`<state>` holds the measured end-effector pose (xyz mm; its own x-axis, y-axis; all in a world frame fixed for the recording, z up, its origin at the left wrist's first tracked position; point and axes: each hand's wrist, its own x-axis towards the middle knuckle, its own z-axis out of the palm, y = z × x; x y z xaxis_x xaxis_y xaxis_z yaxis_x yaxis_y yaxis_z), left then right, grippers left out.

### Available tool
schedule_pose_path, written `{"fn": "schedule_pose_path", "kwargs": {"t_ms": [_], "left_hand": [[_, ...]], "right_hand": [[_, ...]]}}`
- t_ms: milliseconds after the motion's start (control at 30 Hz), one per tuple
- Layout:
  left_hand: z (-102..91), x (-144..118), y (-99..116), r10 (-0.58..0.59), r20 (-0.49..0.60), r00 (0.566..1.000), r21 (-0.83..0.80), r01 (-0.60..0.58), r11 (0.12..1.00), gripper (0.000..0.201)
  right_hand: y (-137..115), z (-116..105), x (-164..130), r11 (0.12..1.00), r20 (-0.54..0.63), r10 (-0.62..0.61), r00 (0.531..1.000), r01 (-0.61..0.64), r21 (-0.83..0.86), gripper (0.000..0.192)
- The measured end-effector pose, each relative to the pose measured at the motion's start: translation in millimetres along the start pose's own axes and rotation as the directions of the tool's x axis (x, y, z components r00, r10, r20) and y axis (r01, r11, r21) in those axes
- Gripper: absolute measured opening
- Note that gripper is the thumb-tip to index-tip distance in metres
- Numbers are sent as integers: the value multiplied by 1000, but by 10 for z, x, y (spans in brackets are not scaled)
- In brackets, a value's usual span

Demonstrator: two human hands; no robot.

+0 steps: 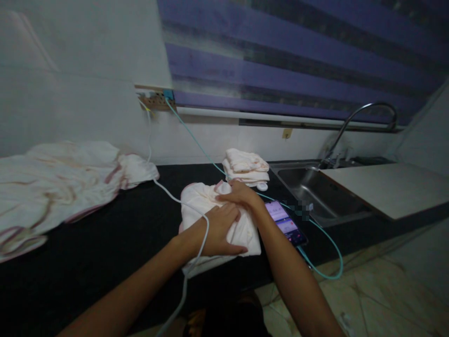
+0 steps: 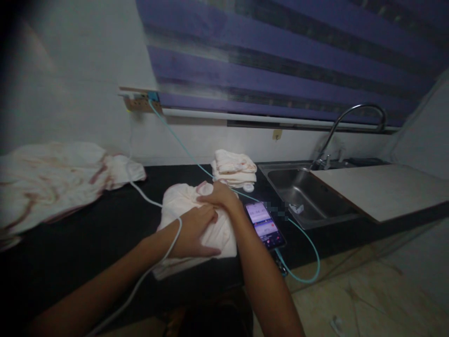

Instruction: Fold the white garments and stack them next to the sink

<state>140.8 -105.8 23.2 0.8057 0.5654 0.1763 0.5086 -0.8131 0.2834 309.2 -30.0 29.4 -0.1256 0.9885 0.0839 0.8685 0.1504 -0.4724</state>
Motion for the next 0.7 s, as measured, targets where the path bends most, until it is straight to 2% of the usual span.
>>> {"fn": "schedule_pose_path", "kwargs": {"t_ms": [100,233,367,467,533,600,700], "left_hand": [[2,-20,68,-18,39,999,160,11,987,66],[75,-47,81,105,145,984,245,-138,960,36],[91,-48,138,257,98,961,110,-267,957,32],[23,-45,198,304,21,952,-59,-302,951,31],[-29,-34,189,277,-27,960,-100,-279,955,32],[-66,-12,100,196,-79,977,-43,-200,979,34],[-57,31,-201,59,-180,982,76,-46,996,36]], "right_hand": [[-22,-14,-17,999,-39,20,999,-21,-38,43],[-65,-9,-26,993,-101,85,991,-92,-71,27],[-63,2,-42,982,-173,149,974,-167,-92,32],[-52,-31,-76,976,-215,173,961,-196,-92,41],[-75,-82,-110,976,-230,175,957,-200,-89,42],[-145,-139,-151,979,-268,160,950,-188,-83,44],[-337,-161,-221,993,-408,58,911,-96,-74,51]]}}
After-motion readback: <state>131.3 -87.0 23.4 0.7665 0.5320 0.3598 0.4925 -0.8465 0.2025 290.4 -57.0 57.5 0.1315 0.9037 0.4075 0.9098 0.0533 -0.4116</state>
